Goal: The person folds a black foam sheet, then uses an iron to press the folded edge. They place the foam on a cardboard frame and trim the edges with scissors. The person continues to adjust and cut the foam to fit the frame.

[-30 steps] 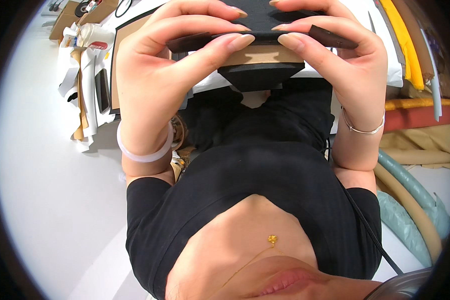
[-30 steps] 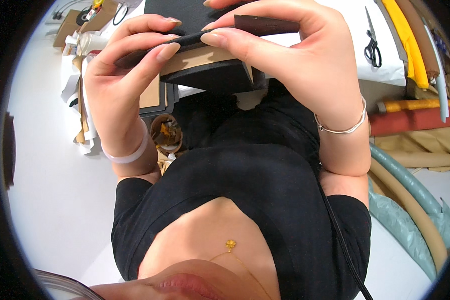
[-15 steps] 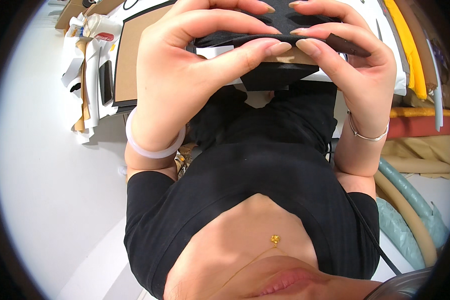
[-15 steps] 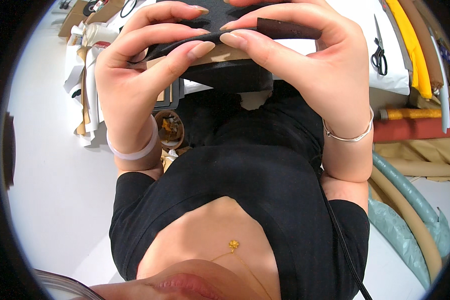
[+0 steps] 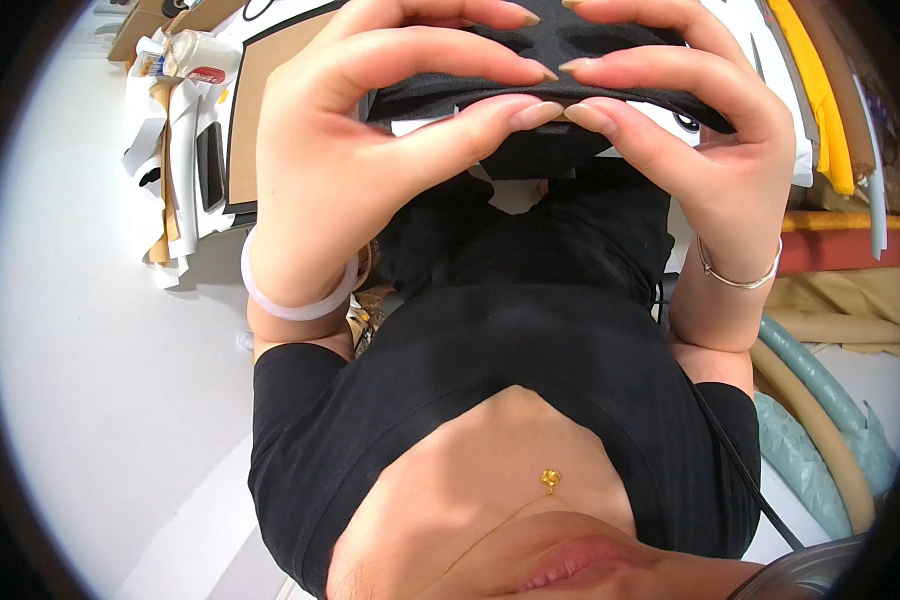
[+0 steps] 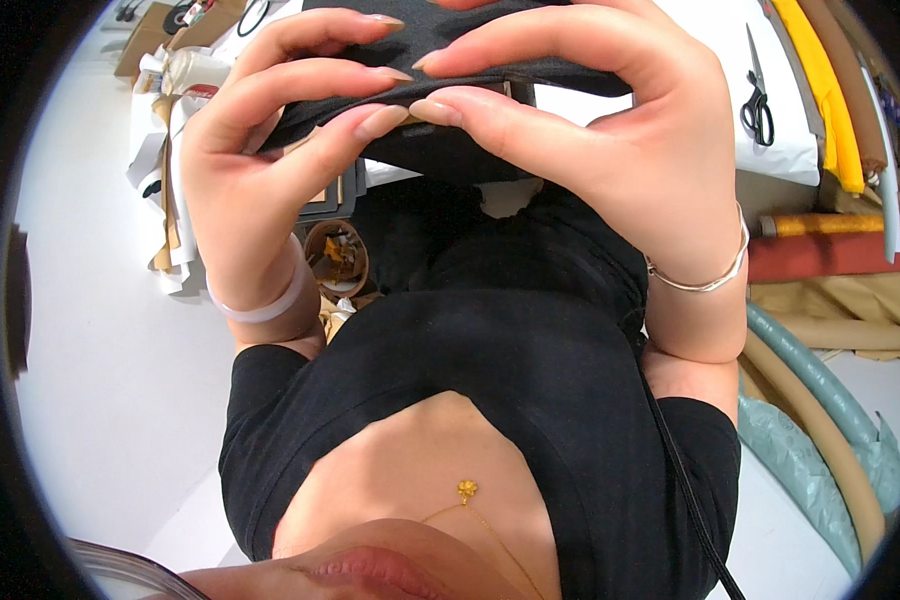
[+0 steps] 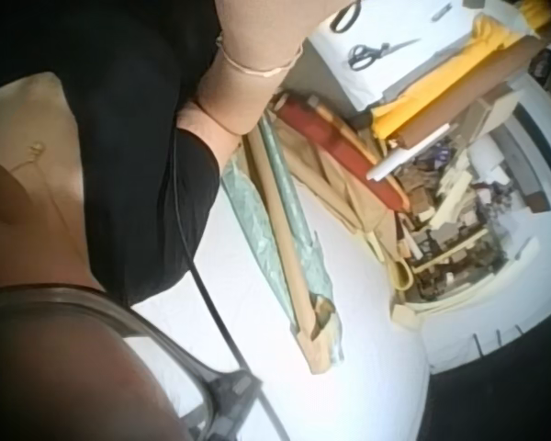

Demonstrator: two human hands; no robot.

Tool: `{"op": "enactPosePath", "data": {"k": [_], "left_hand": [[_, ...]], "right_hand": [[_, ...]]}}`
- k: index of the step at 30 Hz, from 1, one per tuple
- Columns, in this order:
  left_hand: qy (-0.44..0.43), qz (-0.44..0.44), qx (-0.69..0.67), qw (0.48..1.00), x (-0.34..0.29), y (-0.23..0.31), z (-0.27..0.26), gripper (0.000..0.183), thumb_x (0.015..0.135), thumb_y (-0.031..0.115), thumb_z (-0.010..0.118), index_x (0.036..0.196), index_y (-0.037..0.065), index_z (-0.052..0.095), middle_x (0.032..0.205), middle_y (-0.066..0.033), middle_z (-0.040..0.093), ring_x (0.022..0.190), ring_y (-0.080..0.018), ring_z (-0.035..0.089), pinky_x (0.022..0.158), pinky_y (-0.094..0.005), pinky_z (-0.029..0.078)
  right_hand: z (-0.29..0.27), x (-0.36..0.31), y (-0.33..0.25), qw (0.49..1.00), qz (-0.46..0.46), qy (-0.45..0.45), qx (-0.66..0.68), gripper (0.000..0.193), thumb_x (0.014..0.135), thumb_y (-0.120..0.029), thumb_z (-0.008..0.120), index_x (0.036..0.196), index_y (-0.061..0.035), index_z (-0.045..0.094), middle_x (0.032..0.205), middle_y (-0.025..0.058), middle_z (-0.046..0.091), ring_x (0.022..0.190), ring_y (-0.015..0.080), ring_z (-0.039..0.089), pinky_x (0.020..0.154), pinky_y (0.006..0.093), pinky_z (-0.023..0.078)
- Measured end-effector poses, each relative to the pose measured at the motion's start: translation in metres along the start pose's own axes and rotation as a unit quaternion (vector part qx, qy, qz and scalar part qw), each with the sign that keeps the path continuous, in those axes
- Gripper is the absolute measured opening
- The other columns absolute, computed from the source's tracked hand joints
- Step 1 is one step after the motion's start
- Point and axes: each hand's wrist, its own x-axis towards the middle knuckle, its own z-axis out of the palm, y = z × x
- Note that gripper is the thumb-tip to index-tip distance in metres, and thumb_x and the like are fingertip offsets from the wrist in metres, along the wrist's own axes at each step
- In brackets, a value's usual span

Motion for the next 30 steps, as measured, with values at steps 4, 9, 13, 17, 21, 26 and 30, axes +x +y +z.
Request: {"op": "enactPosePath", "data": {"k": [4, 9, 13, 17, 21, 26, 30], "left_hand": [[0.006, 0.065, 0.020, 0.998, -0.013, -0.003, 0.000, 0.028, 0.072, -0.007, 0.080, 0.099, -0.001, 0.078, 0.119, -0.0191, 0.071, 0.113, -0.0319, 0.068, 0.099, -0.0377, 0.053], [0.005, 0.150, 0.079, 0.986, -0.018, -0.014, -0.002, 0.032, 0.068, -0.002, 0.085, 0.099, 0.004, 0.079, 0.119, -0.0186, 0.071, 0.115, -0.0349, 0.068, 0.109, -0.0454, 0.045], [-0.052, 0.107, 0.256, 0.959, -0.019, 0.001, -0.018, 0.032, 0.069, 0.011, 0.092, 0.099, 0.017, 0.082, 0.114, -0.0090, 0.073, 0.113, -0.0267, 0.065, 0.114, -0.0472, 0.034], [-0.029, 0.126, 0.290, 0.948, -0.024, -0.004, -0.016, 0.030, 0.070, 0.014, 0.093, 0.097, 0.020, 0.082, 0.113, -0.0055, 0.074, 0.114, -0.0254, 0.065, 0.118, -0.0484, 0.030], [0.029, 0.181, 0.250, 0.951, -0.030, -0.015, -0.011, 0.034, 0.067, 0.008, 0.091, 0.099, 0.013, 0.080, 0.114, -0.0111, 0.074, 0.115, -0.0303, 0.067, 0.117, -0.0486, 0.035], [0.064, 0.223, 0.253, 0.939, -0.033, -0.026, -0.005, 0.039, 0.063, 0.011, 0.091, 0.100, 0.013, 0.078, 0.112, -0.0108, 0.075, 0.114, -0.0314, 0.069, 0.118, -0.0498, 0.035], [0.069, 0.243, 0.280, 0.926, -0.033, -0.029, -0.004, 0.038, 0.064, 0.013, 0.092, 0.100, 0.013, 0.078, 0.110, -0.0102, 0.075, 0.112, -0.0315, 0.069, 0.119, -0.0502, 0.035]], "right_hand": [[-0.002, -0.002, -0.008, 0.991, -0.077, -0.019, -0.105, 0.024, 0.067, -0.006, 0.088, 0.090, -0.0067, 0.081, 0.111, 0.0147, 0.071, 0.113, 0.0291, 0.065, 0.113, 0.0467, 0.041], [0.004, -0.005, -0.027, 0.962, -0.064, -0.050, -0.261, 0.026, 0.066, -0.007, 0.090, 0.090, -0.0120, 0.081, 0.111, 0.0118, 0.071, 0.115, 0.0304, 0.063, 0.112, 0.0481, 0.039], [-0.007, -0.007, -0.022, 0.960, -0.055, -0.062, -0.266, 0.027, 0.066, -0.010, 0.092, 0.090, -0.0136, 0.081, 0.109, 0.0100, 0.071, 0.117, 0.0316, 0.063, 0.114, 0.0517, 0.034], [-0.004, -0.012, -0.014, 0.935, -0.100, -0.072, -0.333, 0.027, 0.067, -0.012, 0.092, 0.091, -0.0156, 0.081, 0.108, 0.0082, 0.072, 0.118, 0.0312, 0.062, 0.117, 0.0544, 0.029], [-0.010, -0.013, -0.014, 0.957, -0.074, -0.072, -0.270, 0.025, 0.069, -0.013, 0.093, 0.091, -0.0185, 0.081, 0.108, 0.0066, 0.072, 0.117, 0.0293, 0.063, 0.120, 0.0545, 0.024], [-0.014, -0.015, -0.006, 0.958, -0.095, -0.083, -0.258, 0.024, 0.072, -0.014, 0.092, 0.092, -0.0208, 0.081, 0.107, 0.0056, 0.073, 0.116, 0.0269, 0.065, 0.124, 0.0548, 0.019], [-0.014, -0.013, 0.006, 0.953, -0.159, -0.070, -0.247, 0.024, 0.074, -0.015, 0.092, 0.094, -0.0203, 0.080, 0.108, 0.0059, 0.074, 0.117, 0.0272, 0.065, 0.125, 0.0541, 0.017]]}}
